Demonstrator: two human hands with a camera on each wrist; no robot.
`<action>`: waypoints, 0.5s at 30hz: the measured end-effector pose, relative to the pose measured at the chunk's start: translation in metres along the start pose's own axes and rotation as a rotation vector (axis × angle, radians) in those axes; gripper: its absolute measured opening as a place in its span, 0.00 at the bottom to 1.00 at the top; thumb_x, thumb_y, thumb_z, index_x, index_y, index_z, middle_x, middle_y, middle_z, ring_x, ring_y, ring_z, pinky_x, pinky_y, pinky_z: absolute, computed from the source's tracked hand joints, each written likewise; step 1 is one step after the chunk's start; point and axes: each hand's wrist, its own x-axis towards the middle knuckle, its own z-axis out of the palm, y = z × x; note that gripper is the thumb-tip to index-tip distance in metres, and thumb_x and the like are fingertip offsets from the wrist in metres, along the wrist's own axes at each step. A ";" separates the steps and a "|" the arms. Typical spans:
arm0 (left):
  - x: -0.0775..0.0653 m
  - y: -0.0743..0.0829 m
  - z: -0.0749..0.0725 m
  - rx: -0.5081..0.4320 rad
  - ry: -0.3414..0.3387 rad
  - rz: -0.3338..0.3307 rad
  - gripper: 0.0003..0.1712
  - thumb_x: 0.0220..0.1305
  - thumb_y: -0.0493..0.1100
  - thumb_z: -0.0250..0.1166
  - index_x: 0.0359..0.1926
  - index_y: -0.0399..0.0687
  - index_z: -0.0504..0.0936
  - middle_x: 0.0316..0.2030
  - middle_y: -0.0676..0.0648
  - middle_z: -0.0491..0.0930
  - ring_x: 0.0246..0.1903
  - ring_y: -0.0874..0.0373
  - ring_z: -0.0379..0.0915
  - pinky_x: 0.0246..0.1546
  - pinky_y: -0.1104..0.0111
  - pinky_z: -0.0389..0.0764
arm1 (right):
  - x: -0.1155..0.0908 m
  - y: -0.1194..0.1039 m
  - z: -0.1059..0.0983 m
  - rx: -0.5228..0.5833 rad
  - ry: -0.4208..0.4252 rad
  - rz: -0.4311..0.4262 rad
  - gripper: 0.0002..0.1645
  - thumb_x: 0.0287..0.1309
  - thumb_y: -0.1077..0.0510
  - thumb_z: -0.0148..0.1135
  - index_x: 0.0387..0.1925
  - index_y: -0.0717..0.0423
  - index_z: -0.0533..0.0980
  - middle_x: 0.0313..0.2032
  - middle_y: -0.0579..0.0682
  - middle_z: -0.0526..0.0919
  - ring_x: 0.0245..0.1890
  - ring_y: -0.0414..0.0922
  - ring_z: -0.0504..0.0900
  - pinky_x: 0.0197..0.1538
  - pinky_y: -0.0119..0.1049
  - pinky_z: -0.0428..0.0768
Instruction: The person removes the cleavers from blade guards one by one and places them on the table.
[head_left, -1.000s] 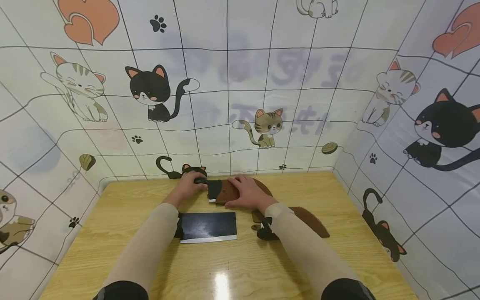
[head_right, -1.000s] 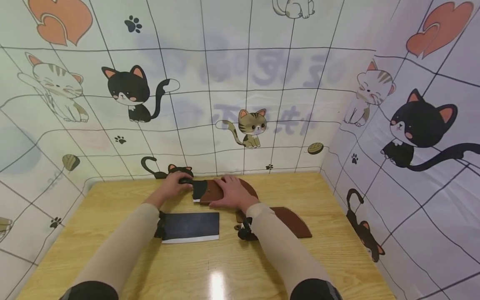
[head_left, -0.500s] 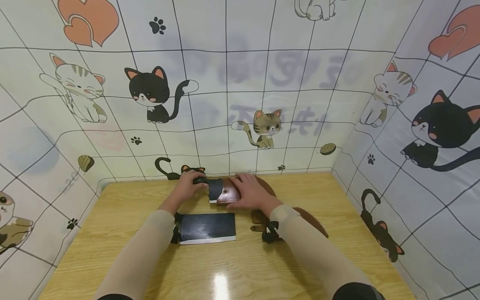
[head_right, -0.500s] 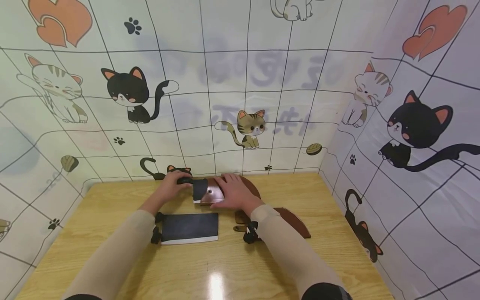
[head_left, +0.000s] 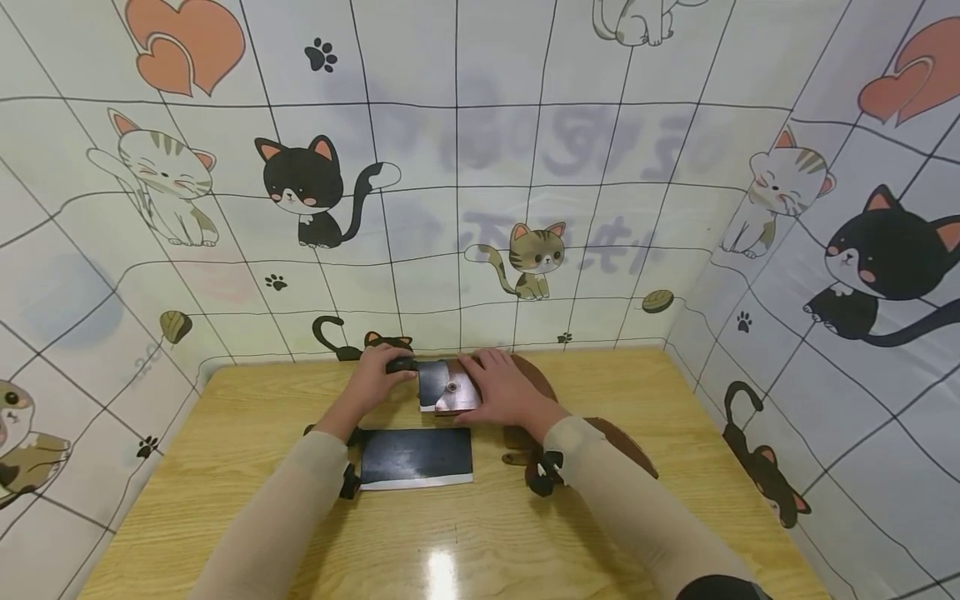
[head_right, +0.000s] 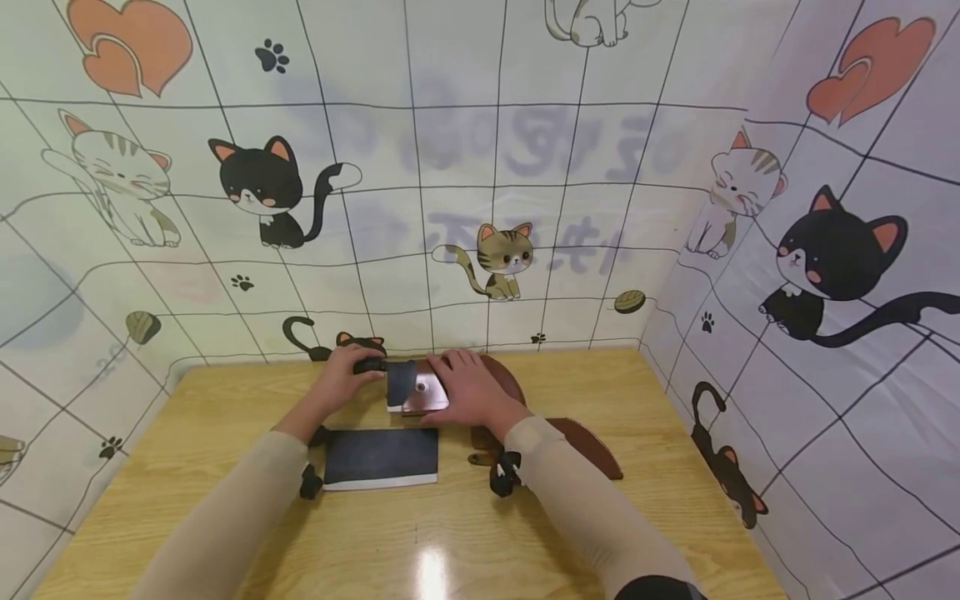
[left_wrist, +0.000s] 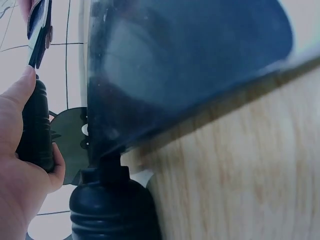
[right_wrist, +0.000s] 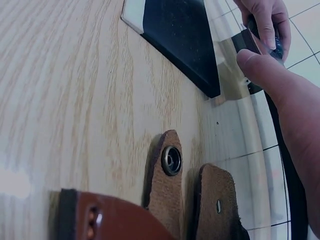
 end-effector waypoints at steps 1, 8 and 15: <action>-0.001 0.001 -0.001 -0.002 0.001 0.004 0.25 0.71 0.46 0.79 0.64 0.39 0.88 0.61 0.34 0.83 0.63 0.30 0.73 0.62 0.38 0.72 | 0.000 -0.001 -0.001 0.001 0.003 0.000 0.76 0.51 0.12 0.71 0.87 0.53 0.61 0.72 0.57 0.71 0.75 0.57 0.67 0.81 0.59 0.60; -0.004 0.003 -0.005 -0.022 0.001 0.006 0.24 0.72 0.46 0.78 0.64 0.41 0.88 0.62 0.35 0.83 0.64 0.32 0.72 0.63 0.39 0.72 | -0.002 -0.006 -0.009 -0.041 0.007 0.009 0.75 0.52 0.12 0.70 0.88 0.50 0.60 0.71 0.55 0.71 0.74 0.56 0.68 0.79 0.56 0.63; -0.005 0.004 -0.007 -0.016 0.006 0.029 0.23 0.72 0.45 0.79 0.63 0.44 0.89 0.61 0.36 0.83 0.64 0.33 0.73 0.65 0.38 0.72 | -0.005 -0.008 -0.013 -0.043 0.004 0.023 0.75 0.52 0.12 0.70 0.88 0.48 0.59 0.71 0.54 0.70 0.74 0.56 0.68 0.79 0.56 0.64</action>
